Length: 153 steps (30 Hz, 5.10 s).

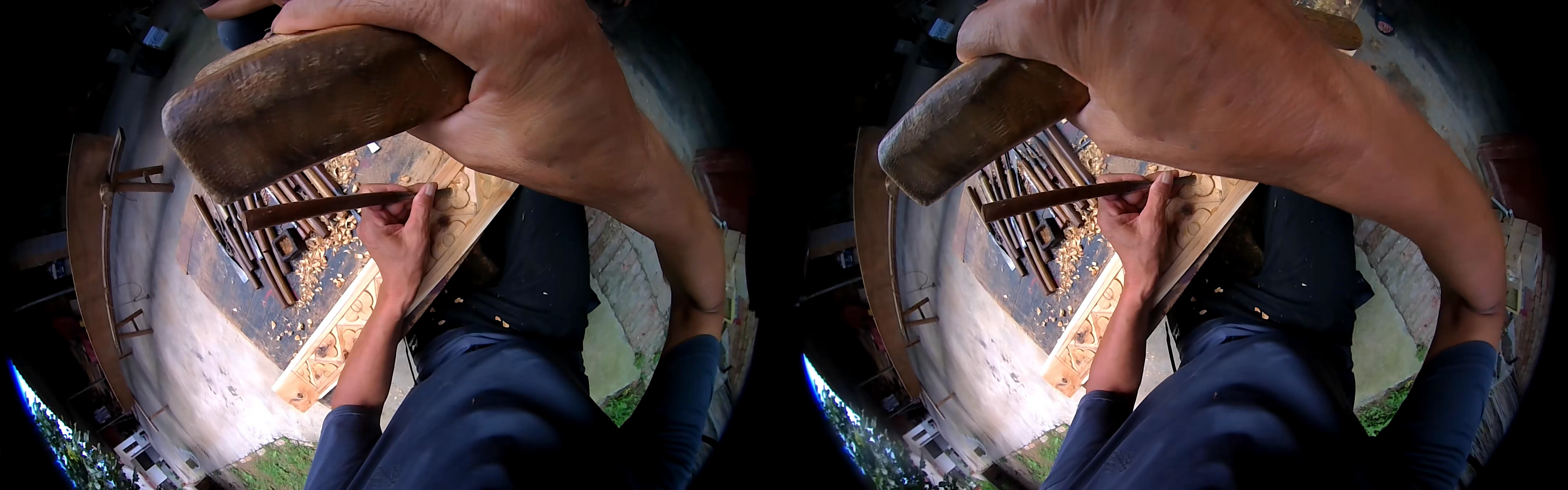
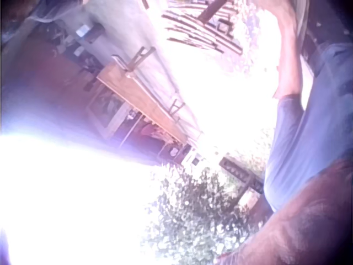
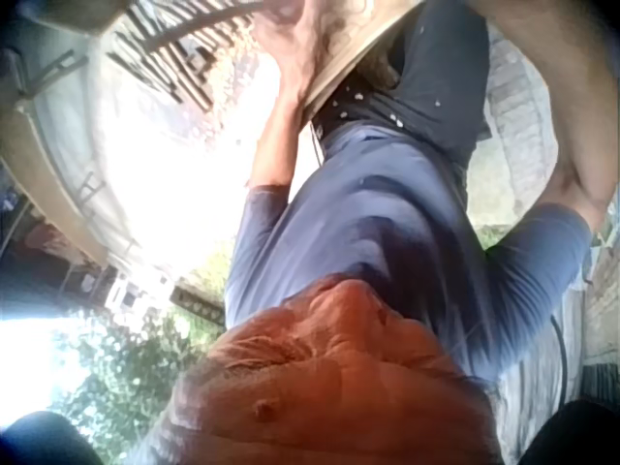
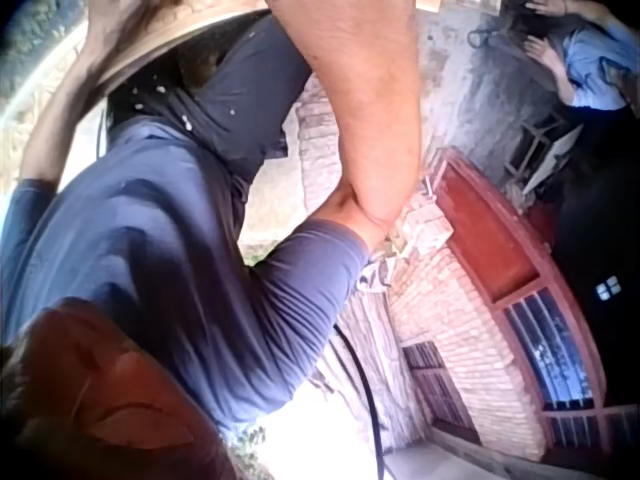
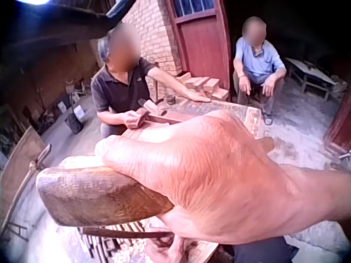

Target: The person carves a decorative floral pattern into a wooden board using a chisel and a wooden mallet. They repeatedly position the chisel and strike it to remove wood shavings, gradually deepening the design along the board's edge.

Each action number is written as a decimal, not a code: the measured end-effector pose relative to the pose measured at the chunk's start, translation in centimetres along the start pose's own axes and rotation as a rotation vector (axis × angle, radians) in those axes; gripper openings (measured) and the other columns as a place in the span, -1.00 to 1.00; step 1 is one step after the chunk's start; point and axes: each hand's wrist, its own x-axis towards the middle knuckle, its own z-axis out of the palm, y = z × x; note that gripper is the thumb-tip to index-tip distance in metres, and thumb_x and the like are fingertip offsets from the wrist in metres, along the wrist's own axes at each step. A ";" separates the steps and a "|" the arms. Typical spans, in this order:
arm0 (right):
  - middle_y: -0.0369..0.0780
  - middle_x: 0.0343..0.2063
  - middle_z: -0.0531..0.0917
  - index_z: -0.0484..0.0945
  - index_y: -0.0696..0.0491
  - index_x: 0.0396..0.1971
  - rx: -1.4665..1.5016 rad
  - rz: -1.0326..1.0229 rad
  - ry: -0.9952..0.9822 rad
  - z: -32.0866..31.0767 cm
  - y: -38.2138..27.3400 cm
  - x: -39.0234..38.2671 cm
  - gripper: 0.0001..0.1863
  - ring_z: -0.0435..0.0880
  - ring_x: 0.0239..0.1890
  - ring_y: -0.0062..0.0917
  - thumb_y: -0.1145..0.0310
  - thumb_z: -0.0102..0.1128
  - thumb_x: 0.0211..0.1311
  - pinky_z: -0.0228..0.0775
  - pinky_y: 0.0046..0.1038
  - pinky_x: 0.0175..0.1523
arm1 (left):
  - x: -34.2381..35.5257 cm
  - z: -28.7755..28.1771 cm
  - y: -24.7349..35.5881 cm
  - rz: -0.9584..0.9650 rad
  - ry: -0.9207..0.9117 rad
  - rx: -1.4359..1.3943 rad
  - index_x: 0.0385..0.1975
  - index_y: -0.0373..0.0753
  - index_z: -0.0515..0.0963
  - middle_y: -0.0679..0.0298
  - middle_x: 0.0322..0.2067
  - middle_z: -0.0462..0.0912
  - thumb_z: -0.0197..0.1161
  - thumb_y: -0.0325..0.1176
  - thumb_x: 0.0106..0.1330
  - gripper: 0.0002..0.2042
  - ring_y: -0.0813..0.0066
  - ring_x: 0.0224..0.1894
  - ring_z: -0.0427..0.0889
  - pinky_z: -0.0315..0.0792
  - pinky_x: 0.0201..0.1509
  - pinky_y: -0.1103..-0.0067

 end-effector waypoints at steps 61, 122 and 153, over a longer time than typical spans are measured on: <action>-0.04 -0.24 0.75 0.57 0.16 -0.07 -0.087 0.184 -0.396 7.4 2.5 7.8 -0.64 0.78 -0.20 -0.32 0.46 0.44 0.13 0.58 -0.34 -0.02 | 1.1 0.2 2.2 0.141 -0.152 0.518 -0.17 -0.39 0.43 0.10 -0.57 0.71 0.42 -0.47 0.38 -0.74 0.45 -0.55 0.72 0.51 -0.42 0.58; -0.05 -0.37 0.75 0.57 0.14 -0.20 -0.049 -0.209 0.164 0.9 0.1 2.9 -0.78 0.78 -0.34 -0.35 0.44 0.36 0.18 0.67 -0.33 -0.22 | -0.6 1.8 0.8 0.393 -0.096 0.547 -0.16 -0.38 0.48 0.13 -0.52 0.71 0.36 -0.51 0.42 -0.82 0.48 -0.54 0.68 0.54 -0.38 0.55; -0.11 0.03 0.74 0.46 0.27 0.28 0.189 0.699 0.150 -1.9 -2.6 -5.8 -0.29 0.72 0.08 -0.50 0.53 0.53 0.09 0.55 -0.45 0.19 | 0.2 -0.5 1.1 0.080 -0.002 -0.008 -0.03 -0.34 0.36 0.01 -0.25 0.78 0.22 -0.51 0.54 -0.83 0.35 -0.21 0.82 0.74 -0.11 0.51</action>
